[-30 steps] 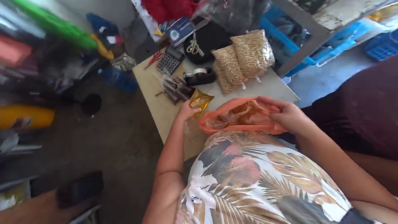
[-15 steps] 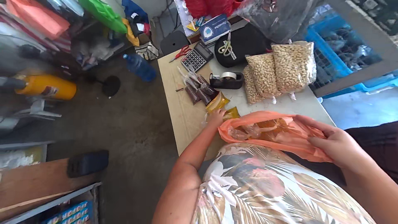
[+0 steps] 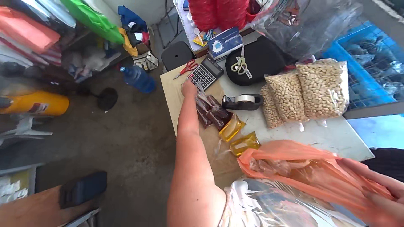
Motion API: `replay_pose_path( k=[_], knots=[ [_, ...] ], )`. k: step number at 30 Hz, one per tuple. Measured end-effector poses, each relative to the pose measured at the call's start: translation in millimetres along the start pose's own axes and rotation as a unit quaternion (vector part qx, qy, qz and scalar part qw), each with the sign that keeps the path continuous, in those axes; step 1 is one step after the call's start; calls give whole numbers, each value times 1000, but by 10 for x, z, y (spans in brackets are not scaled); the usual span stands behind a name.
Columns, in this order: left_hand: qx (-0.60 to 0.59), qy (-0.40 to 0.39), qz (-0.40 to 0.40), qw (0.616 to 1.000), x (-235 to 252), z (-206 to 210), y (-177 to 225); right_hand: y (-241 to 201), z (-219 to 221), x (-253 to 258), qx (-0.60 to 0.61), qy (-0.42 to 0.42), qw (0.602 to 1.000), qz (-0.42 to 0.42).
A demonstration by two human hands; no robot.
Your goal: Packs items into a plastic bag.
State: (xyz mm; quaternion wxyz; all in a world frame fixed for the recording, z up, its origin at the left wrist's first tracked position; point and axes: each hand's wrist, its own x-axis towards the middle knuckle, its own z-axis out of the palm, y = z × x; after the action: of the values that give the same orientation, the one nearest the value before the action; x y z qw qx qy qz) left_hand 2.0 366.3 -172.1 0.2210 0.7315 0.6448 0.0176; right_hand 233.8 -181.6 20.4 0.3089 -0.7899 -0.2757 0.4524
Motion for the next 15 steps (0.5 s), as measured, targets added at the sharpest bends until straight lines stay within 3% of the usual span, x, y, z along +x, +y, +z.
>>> replay_pose_path(
  k=[3,5,6,7,9,11,12,15],
  knots=[
    [39,2,-12,999,239,74,-17,-66,25,-9,12,6,1000,15],
    [54,51,2,997,-6,-36,218,-88,22,-3,22,6,1000,15],
    [98,-152,-73,981,-194,-559,630,-98,16,1,20,3,1000,12],
    [84,-173,-104,976,-366,-761,871,-106,9,5,15,2,1000,11],
    [68,-148,-111,980,-429,-816,987,-113,-3,21,8,1,1000,8],
    [118,-165,-68,977,-33,-533,650,-108,-3,32,15,1,1000,9],
    [76,7,11,997,205,-25,229,-99,-2,40,19,0,1000,10],
    [73,-86,11,994,632,172,-65,-114,-4,62,21,-2,1000,13]
  ],
)
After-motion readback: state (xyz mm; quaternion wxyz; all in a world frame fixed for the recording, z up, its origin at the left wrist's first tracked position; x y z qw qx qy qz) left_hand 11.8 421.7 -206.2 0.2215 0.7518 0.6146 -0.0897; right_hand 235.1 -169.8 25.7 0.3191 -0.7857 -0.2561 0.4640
